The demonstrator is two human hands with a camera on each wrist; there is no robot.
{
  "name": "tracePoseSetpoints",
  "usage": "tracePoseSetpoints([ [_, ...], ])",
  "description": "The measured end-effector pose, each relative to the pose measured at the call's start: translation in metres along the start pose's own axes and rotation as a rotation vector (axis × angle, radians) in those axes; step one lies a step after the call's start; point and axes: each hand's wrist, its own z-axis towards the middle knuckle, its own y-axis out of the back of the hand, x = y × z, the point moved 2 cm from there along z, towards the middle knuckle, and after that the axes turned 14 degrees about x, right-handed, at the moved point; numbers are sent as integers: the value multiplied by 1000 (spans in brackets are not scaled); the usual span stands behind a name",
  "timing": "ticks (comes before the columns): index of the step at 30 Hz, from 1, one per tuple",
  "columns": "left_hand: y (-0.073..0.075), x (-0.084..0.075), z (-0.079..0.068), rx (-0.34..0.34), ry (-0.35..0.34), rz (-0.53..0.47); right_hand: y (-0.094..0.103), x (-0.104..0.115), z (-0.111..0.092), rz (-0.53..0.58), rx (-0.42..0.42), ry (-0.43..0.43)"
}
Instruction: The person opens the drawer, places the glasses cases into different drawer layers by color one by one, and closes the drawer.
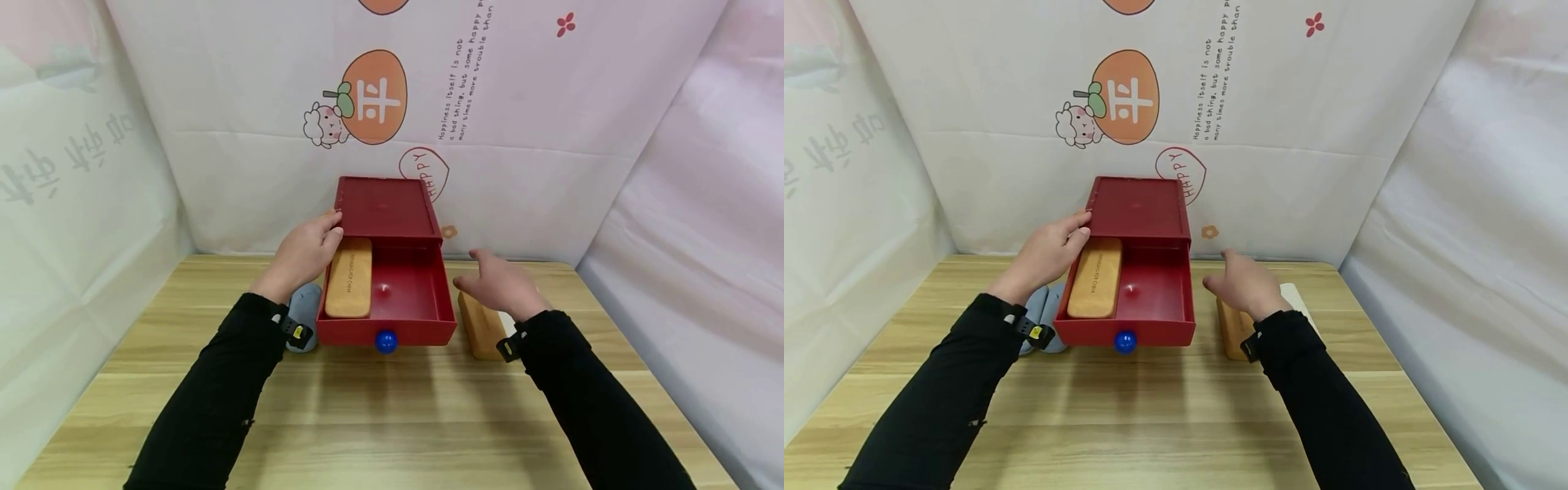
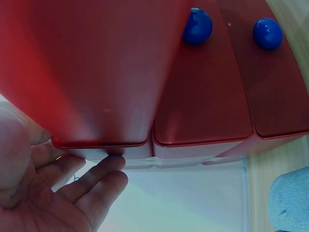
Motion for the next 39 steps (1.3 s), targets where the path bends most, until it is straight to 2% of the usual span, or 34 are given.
tracePoseSetpoints([
  [5, 0, 0, 0, 2, -3, 4, -17, -11, 9, -62, -2, -55],
  [10, 0, -1, 0, -3, 2, 4, -32, -21, 17, -41, 18, -115],
  [20, 1, -2, 0, -3, 3, 3, -46, -37, 27, -84, 76, -199],
  [30, 1, -2, 0, -3, 6, 12, -56, -42, 27, -141, 74, -192],
  [39, 0, 0, 1, -5, 4, 12, -64, -48, 31, -83, 88, -204],
])
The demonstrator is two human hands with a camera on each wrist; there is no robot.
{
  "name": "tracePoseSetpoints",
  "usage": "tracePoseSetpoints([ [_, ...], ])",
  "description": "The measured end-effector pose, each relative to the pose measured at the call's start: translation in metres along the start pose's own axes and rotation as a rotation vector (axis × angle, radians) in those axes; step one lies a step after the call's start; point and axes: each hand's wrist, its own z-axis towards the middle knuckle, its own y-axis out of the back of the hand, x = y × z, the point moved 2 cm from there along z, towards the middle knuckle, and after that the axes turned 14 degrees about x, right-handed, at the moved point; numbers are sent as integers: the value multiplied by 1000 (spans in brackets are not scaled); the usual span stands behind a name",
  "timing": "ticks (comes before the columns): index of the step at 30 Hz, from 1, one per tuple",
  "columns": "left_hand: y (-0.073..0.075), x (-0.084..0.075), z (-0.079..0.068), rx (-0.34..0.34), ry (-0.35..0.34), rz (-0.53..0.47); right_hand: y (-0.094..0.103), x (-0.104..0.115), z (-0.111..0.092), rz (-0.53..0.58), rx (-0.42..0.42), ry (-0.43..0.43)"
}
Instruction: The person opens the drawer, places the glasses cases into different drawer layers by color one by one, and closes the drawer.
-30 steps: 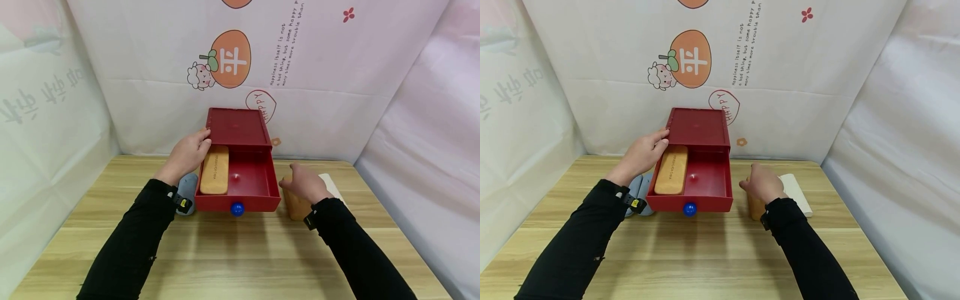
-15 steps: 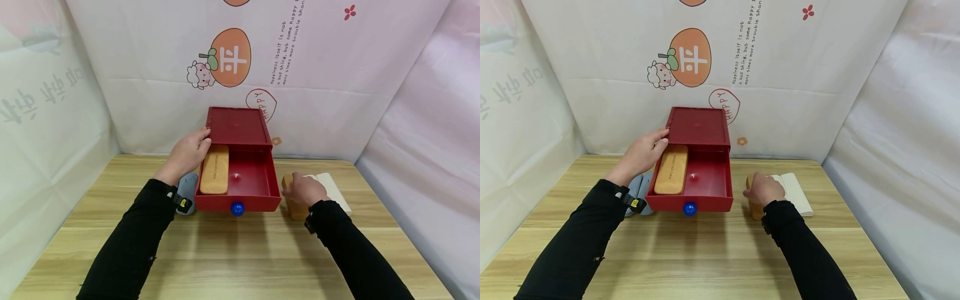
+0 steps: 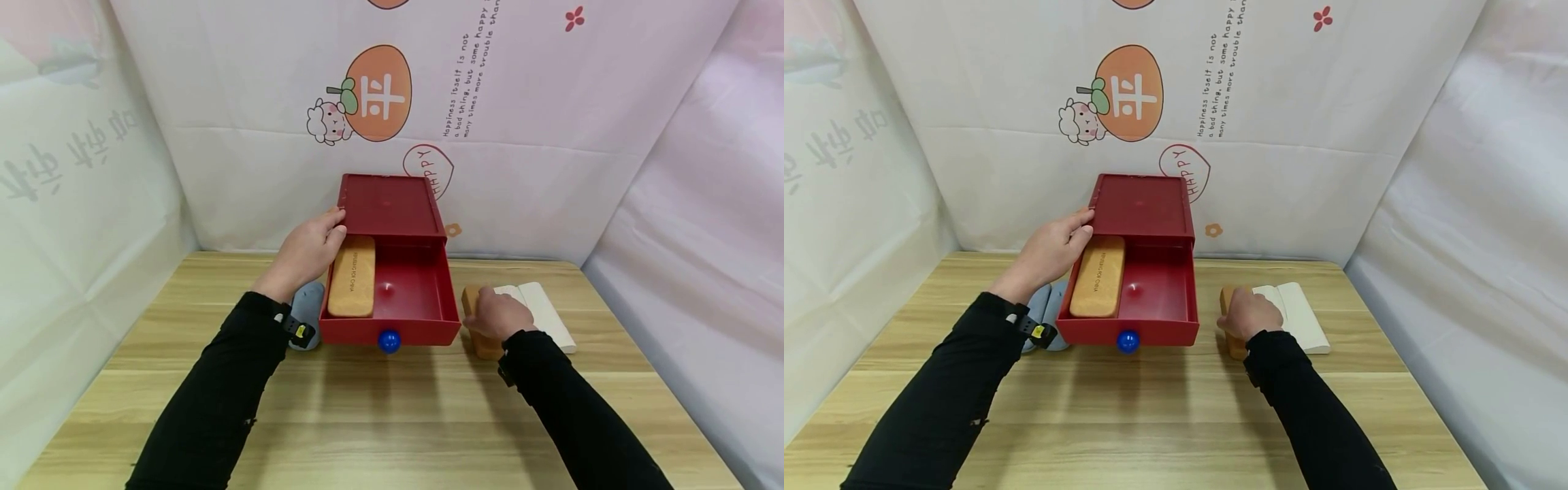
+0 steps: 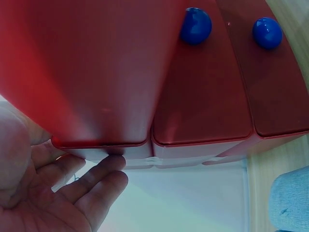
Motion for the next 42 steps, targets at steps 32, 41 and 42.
tracePoseSetpoints([
  [32, 0, -1, 1, 2, 12, -6, -10, -4, 10, -78, 0, -42],
  [41, -1, 0, 2, -8, 13, 6, -12, -1, 9, -82, -2, -33],
  [42, -1, 0, 2, -8, 15, 8, -12, -1, 8, -83, -1, -30],
])
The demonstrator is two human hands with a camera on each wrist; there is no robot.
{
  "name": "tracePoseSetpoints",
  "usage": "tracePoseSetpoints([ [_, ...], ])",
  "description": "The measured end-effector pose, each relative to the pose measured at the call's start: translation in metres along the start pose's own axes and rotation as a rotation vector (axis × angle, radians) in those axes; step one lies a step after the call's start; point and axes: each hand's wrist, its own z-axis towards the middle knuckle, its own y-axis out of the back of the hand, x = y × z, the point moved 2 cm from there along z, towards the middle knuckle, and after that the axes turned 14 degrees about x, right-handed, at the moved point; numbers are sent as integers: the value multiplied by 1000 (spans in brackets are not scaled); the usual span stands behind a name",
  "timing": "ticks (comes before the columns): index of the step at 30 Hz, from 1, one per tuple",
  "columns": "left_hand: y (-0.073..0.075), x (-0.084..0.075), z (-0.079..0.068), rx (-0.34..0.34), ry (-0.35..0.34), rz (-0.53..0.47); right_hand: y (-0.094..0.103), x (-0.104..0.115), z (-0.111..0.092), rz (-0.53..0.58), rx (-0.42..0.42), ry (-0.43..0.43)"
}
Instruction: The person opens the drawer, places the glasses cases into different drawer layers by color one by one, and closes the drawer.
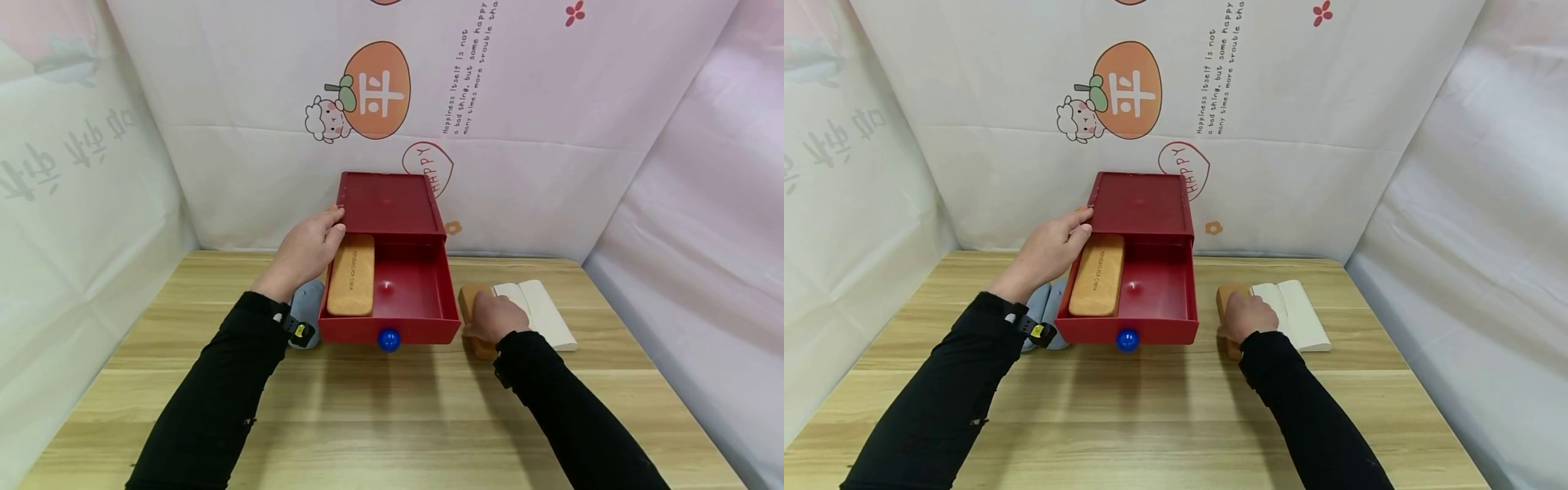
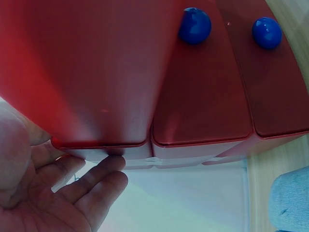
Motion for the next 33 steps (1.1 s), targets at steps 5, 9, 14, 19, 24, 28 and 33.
tracePoseSetpoints([
  [5, 0, 0, 0, 1, 4, -1, 0, 1, -2, 0, -5, 13],
  [9, 0, 0, -1, 1, 7, 0, 0, 2, -2, 8, -9, 18],
  [14, 0, 0, -1, 2, 3, 3, 0, 3, -4, 15, 3, 24],
  [19, 0, 1, 0, 4, -2, -2, 0, 4, -7, 25, 16, 31],
  [24, 0, 0, 0, 3, -2, -6, 0, 4, -7, 31, 43, 29],
  [28, 0, 0, 0, 6, -3, -6, -1, 4, -6, 37, 65, 18],
  [33, -1, 0, 0, 1, -1, 0, -1, 3, -6, 47, 79, 12],
])
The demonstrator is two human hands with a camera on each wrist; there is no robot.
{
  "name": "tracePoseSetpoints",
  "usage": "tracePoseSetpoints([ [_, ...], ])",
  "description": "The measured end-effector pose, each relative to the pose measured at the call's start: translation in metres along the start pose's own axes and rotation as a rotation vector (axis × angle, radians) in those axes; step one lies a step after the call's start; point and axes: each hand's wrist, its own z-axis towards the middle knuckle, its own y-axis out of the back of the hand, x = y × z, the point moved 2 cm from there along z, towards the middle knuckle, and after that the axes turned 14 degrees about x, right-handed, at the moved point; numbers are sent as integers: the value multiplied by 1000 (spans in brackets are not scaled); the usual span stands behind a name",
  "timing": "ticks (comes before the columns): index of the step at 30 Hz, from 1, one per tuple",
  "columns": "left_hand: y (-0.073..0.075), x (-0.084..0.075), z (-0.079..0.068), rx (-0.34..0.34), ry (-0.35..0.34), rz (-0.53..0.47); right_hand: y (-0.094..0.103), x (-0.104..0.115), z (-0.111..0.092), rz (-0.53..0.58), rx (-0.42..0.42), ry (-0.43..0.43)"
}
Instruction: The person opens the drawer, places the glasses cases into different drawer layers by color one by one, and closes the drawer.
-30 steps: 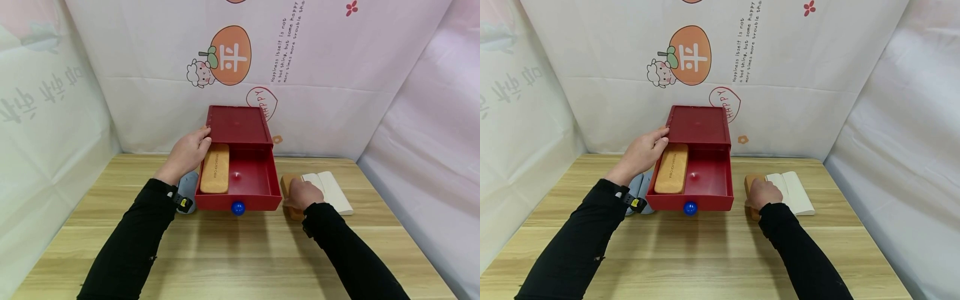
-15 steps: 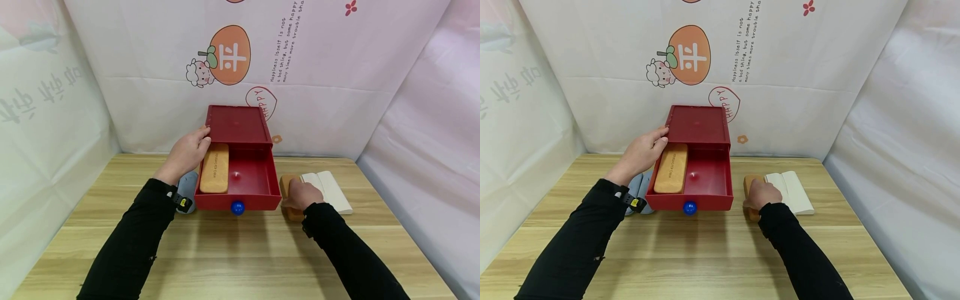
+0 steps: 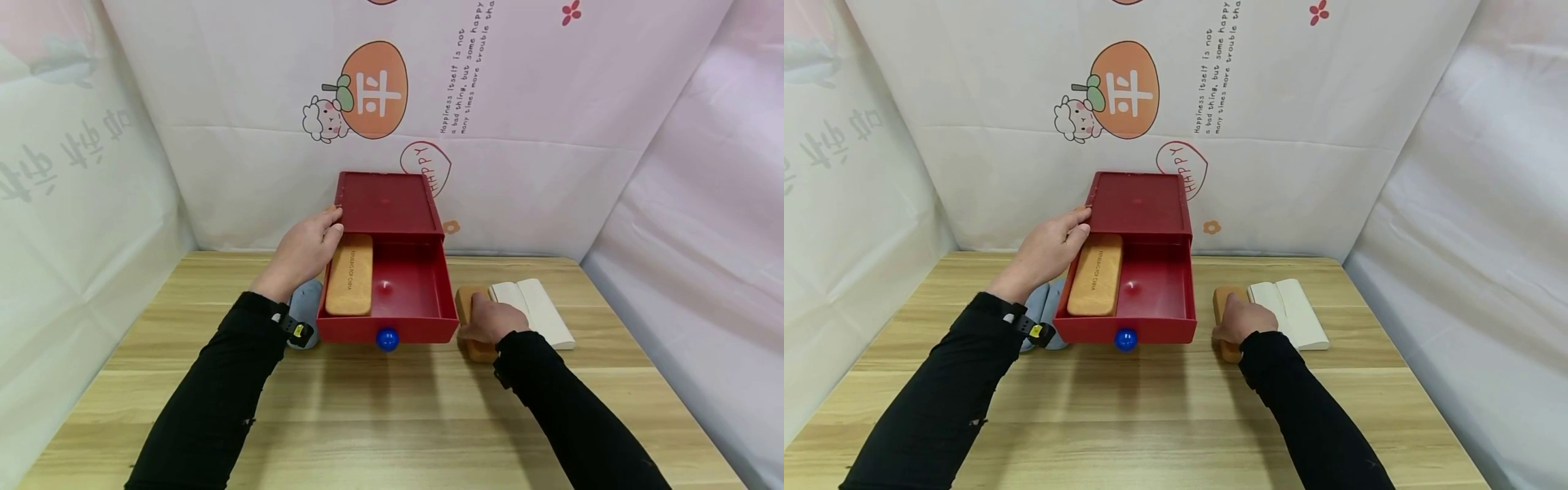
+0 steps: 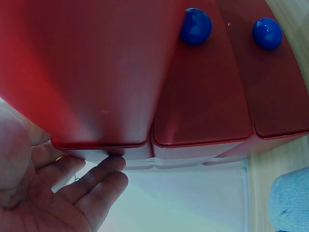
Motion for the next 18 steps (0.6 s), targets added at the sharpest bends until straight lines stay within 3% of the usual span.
tracePoseSetpoints([
  [9, 0, 1, 0, 0, 4, -1, 0, 0, 1, -10, 22, -19],
  [18, 1, 1, 0, 1, 8, -6, 1, -6, 5, 0, -8, -19],
])
